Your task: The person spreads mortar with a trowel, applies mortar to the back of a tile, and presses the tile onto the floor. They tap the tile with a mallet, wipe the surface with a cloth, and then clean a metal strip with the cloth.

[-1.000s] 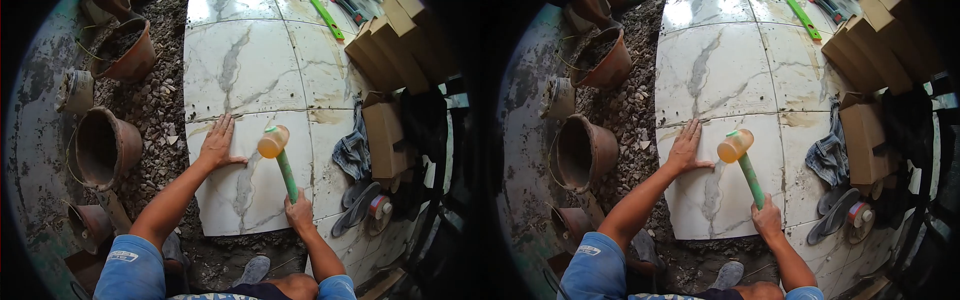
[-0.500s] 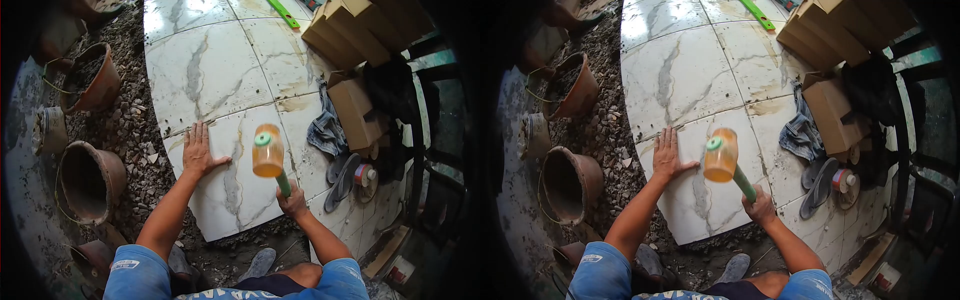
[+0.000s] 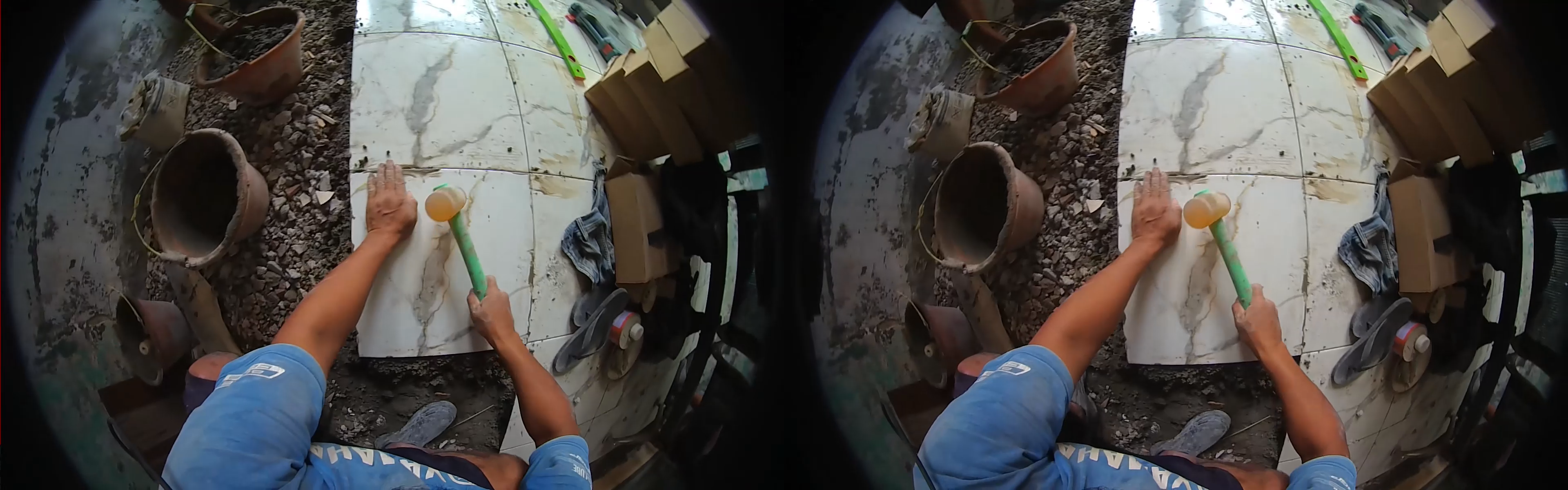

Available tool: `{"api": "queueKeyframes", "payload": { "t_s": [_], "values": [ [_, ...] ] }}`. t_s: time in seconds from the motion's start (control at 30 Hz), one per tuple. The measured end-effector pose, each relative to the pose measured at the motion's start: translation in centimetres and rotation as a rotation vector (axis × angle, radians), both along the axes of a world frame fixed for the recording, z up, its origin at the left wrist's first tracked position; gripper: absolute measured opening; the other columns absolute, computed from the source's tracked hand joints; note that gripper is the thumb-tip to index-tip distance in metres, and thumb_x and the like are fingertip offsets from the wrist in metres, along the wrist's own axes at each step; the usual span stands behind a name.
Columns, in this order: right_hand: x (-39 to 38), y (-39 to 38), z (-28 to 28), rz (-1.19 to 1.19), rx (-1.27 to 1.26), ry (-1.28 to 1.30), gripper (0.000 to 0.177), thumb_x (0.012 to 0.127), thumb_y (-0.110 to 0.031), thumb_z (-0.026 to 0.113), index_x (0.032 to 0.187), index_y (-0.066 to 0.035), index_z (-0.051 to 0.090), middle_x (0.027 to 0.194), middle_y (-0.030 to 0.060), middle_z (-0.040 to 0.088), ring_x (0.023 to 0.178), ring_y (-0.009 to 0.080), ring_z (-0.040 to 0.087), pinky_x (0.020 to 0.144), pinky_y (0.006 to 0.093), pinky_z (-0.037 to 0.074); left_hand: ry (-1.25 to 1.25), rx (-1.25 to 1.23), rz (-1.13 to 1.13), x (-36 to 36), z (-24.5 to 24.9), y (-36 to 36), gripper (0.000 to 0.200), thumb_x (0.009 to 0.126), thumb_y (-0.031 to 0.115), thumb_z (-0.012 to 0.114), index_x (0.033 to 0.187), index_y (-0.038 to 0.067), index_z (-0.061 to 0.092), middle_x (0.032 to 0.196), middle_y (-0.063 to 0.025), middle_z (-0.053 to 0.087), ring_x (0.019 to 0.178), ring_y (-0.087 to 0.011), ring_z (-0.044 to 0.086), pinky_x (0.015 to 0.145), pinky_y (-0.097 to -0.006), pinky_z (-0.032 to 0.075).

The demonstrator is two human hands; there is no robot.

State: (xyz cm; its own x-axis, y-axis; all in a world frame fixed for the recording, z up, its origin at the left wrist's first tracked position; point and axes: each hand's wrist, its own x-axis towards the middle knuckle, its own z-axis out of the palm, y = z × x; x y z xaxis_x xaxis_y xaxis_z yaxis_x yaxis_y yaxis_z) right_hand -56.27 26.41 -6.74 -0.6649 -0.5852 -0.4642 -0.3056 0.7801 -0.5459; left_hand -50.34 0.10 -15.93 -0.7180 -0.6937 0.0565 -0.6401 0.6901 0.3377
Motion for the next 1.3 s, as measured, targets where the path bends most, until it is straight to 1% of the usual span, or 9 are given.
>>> {"api": "queueKeyframes", "payload": {
  "t_s": [0.13,0.2,0.43,0.53,0.73,0.87,1.13,1.2,1.3],
  "values": [
    [1.1,0.3,0.3,-0.005,-0.121,-0.005,0.031,0.085,-0.021,0.059,0.104,0.001,0.051,0.077,0.0322,0.061,0.078,0.0512,0.060,0.070,0.0548,0.047,0.050,-0.020,0.009,-0.2,-0.6,-0.5,0.067,0.087,0.027,0.047,0.143,-0.005,0.033,0.151,-0.0226,0.028,0.142,-0.0352,0.025,0.117,-0.0468,0.014],
    [1.1,0.7,0.4,0.046,0.063,-0.030,0.029,0.084,-0.021,0.060,0.102,0.001,0.052,0.076,0.0310,0.062,0.077,0.0509,0.060,0.069,0.0533,0.047,0.048,-0.036,0.008,-0.1,-0.5,0.0,0.066,0.087,0.028,0.047,0.142,-0.005,0.034,0.151,-0.0225,0.030,0.141,-0.0351,0.026,0.117,-0.0474,0.015],
    [6.5,9.1,2.6,0.085,-0.376,-0.089,0.019,0.085,-0.020,0.062,0.091,-0.004,0.053,0.065,0.0199,0.054,0.064,0.0421,0.059,0.055,0.0419,0.048,0.048,-0.087,-0.012,-0.6,-0.7,-0.5,0.075,0.086,0.043,0.050,0.142,-0.005,0.035,0.150,-0.0218,0.029,0.140,-0.0351,0.026,0.116,-0.0484,0.016],
    [10.4,13.7,1.4,0.074,0.088,-0.285,0.020,0.084,-0.020,0.063,0.092,-0.004,0.055,0.073,0.0231,0.060,0.070,0.0448,0.061,0.061,0.0449,0.049,-0.002,-0.099,-0.018,-0.4,-0.7,0.0,0.081,0.088,0.052,0.046,0.144,-0.004,0.031,0.153,-0.0210,0.025,0.142,-0.0346,0.023,0.117,-0.0481,0.013],
    [13.2,13.9,1.7,0.071,-0.257,-0.238,0.022,0.085,-0.023,0.061,0.097,-0.006,0.056,0.073,0.0223,0.060,0.077,0.0444,0.061,0.066,0.0485,0.049,-0.096,-0.145,-0.010,-0.6,-0.9,-0.1,0.084,0.090,0.058,0.040,0.147,-0.003,0.027,0.155,-0.0206,0.020,0.144,-0.0345,0.019,0.117,-0.0482,0.011],
    [13.5,13.4,0.5,0.075,0.076,-0.398,0.033,0.081,-0.026,0.062,0.106,-0.007,0.051,0.079,0.0249,0.062,0.082,0.0463,0.061,0.072,0.0539,0.047,-0.141,-0.131,0.000,-0.7,-0.6,0.0,0.085,0.090,0.059,0.039,0.147,-0.004,0.025,0.156,-0.0209,0.019,0.144,-0.0350,0.018,0.117,-0.0467,0.010],
    [13.3,13.5,-1.1,0.141,0.050,-0.270,0.030,0.080,-0.023,0.065,0.099,-0.006,0.049,0.072,0.0202,0.062,0.074,0.0420,0.063,0.065,0.0497,0.051,-0.174,-0.219,-0.039,-0.7,-0.1,0.0,0.083,0.091,0.057,0.039,0.146,-0.004,0.028,0.154,-0.0201,0.025,0.143,-0.0333,0.021,0.117,-0.0445,0.011],
    [13.4,14.1,-0.8,0.049,-0.217,-0.169,0.030,0.081,-0.024,0.065,0.099,-0.005,0.049,0.073,0.0227,0.062,0.073,0.0436,0.063,0.065,0.0520,0.051,-0.163,-0.214,-0.039,-0.5,-0.2,0.0,0.083,0.091,0.057,0.039,0.146,-0.004,0.028,0.154,-0.0203,0.025,0.143,-0.0334,0.021,0.117,-0.0443,0.011],
    [13.0,14.4,0.2,0.034,-0.025,-0.219,0.032,0.081,-0.023,0.064,0.102,-0.003,0.051,0.069,0.0231,0.060,0.072,0.0437,0.063,0.065,0.0505,0.051,-0.153,-0.211,-0.043,-0.3,-0.2,0.4,0.083,0.091,0.057,0.039,0.146,-0.004,0.028,0.154,-0.0203,0.025,0.143,-0.0335,0.021,0.117,-0.0440,0.011]
  ]
}}
